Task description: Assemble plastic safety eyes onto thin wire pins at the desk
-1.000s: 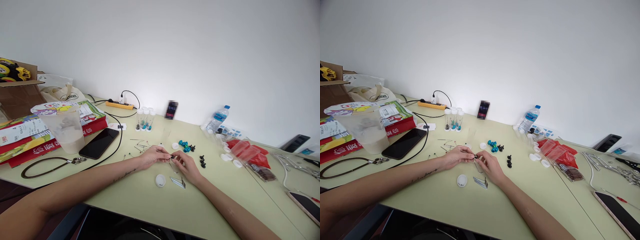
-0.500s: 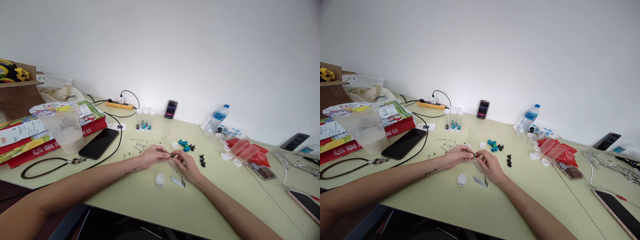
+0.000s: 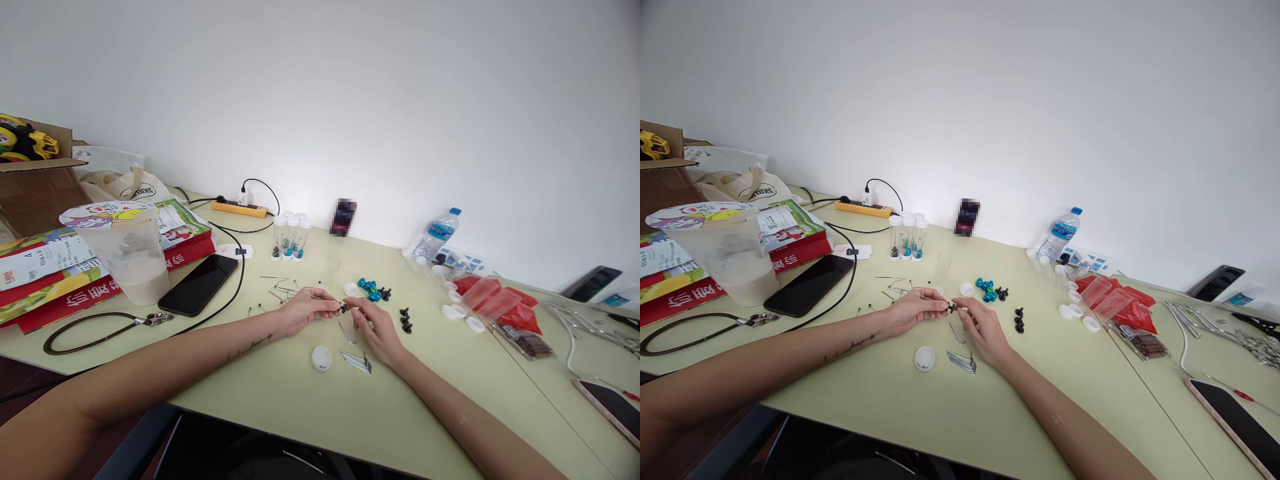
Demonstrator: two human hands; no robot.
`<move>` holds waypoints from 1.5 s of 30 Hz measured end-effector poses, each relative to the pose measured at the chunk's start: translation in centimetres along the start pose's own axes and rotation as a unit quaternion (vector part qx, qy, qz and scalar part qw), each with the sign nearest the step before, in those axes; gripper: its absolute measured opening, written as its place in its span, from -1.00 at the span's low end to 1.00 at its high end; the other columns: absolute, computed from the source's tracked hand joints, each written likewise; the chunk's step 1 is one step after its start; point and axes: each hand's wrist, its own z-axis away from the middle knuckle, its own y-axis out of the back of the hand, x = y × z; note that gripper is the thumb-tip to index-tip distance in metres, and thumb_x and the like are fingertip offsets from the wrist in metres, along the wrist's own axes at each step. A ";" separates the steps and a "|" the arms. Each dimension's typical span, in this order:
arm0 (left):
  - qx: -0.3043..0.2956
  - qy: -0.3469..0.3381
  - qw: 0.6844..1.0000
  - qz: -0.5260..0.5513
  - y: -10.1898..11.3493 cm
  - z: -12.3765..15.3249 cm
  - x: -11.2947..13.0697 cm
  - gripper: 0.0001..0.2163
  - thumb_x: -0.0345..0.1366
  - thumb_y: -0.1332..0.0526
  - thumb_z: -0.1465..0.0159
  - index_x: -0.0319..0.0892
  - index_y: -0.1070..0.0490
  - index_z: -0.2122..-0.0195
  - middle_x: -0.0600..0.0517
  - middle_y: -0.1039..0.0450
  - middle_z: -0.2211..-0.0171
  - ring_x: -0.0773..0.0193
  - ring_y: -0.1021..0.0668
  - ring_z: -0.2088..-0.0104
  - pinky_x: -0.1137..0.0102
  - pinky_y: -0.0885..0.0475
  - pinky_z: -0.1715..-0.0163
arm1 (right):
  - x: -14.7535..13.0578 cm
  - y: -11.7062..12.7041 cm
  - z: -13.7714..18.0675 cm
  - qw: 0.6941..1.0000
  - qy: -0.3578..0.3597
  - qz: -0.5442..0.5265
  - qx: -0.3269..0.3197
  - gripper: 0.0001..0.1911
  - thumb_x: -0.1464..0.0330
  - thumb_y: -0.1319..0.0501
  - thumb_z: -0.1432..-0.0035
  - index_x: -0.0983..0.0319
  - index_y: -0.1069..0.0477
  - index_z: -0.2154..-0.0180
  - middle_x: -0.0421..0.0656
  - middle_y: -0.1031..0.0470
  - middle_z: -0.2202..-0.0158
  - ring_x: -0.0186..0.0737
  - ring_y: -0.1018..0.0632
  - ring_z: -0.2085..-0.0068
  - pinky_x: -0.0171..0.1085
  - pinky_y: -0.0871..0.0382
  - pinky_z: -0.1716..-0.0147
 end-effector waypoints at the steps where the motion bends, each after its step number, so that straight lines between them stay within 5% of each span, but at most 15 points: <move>1: 0.002 0.000 1.000 0.003 0.0 0.0 0.0 -0.75 -0.28 -0.39 0.08 -0.31 -0.47 0.41 -0.05 -0.49 0.45 0.34 -0.49 0.39 0.43 -0.34 0.29 | 0.0 0.0 0.0 1.000 0.005 0.001 0.000 -0.67 0.28 0.11 -0.29 0.17 -0.30 0.03 -0.11 -0.46 0.28 -0.29 -0.44 0.42 -0.28 -0.35 0.40; 28: -0.001 -0.007 0.998 0.060 0.3 -0.3 -0.1 -0.78 -0.29 -0.37 0.01 -0.32 -0.44 0.40 -0.03 -0.47 0.43 0.30 -0.53 0.31 0.40 -0.36 0.15 | 0.0 0.1 -0.1 1.000 -0.009 -0.028 0.001 -0.65 0.26 0.12 -0.29 0.14 -0.34 0.04 -0.13 -0.45 0.27 -0.31 -0.44 0.47 -0.27 -0.36 0.40; 33: -0.010 0.003 0.998 0.054 0.4 -0.2 -0.2 -0.76 -0.29 -0.38 0.04 -0.32 -0.46 0.39 -0.04 -0.49 0.41 0.30 -0.53 0.32 0.37 -0.35 0.14 | 0.0 -0.2 -0.2 0.999 -0.030 -0.031 0.007 -0.70 0.21 -0.01 -0.22 0.15 -0.27 0.05 -0.11 -0.44 0.21 -0.33 -0.41 0.49 -0.33 -0.35 0.56; 40: -0.020 0.017 0.998 0.055 0.6 -0.3 -0.4 -0.77 -0.33 -0.39 0.04 -0.33 -0.47 0.37 -0.04 -0.50 0.43 0.31 -0.54 0.37 0.32 -0.35 0.09 | -0.1 0.0 -0.1 1.000 -0.023 -0.004 -0.010 -0.74 0.25 0.05 -0.25 0.20 -0.34 0.19 -0.16 -0.45 0.42 -0.31 -0.43 0.48 -0.34 -0.31 0.54; 45: -0.011 0.010 0.998 0.056 0.5 -0.3 -0.3 -0.76 -0.34 -0.39 0.05 -0.33 -0.47 0.37 -0.05 -0.50 0.39 0.32 -0.54 0.34 0.34 -0.34 0.07 | 0.1 -0.1 -0.1 0.999 -0.034 -0.005 0.000 -0.76 0.24 0.00 -0.23 0.19 -0.32 0.15 -0.16 -0.46 0.37 -0.33 -0.44 0.48 -0.35 -0.33 0.53</move>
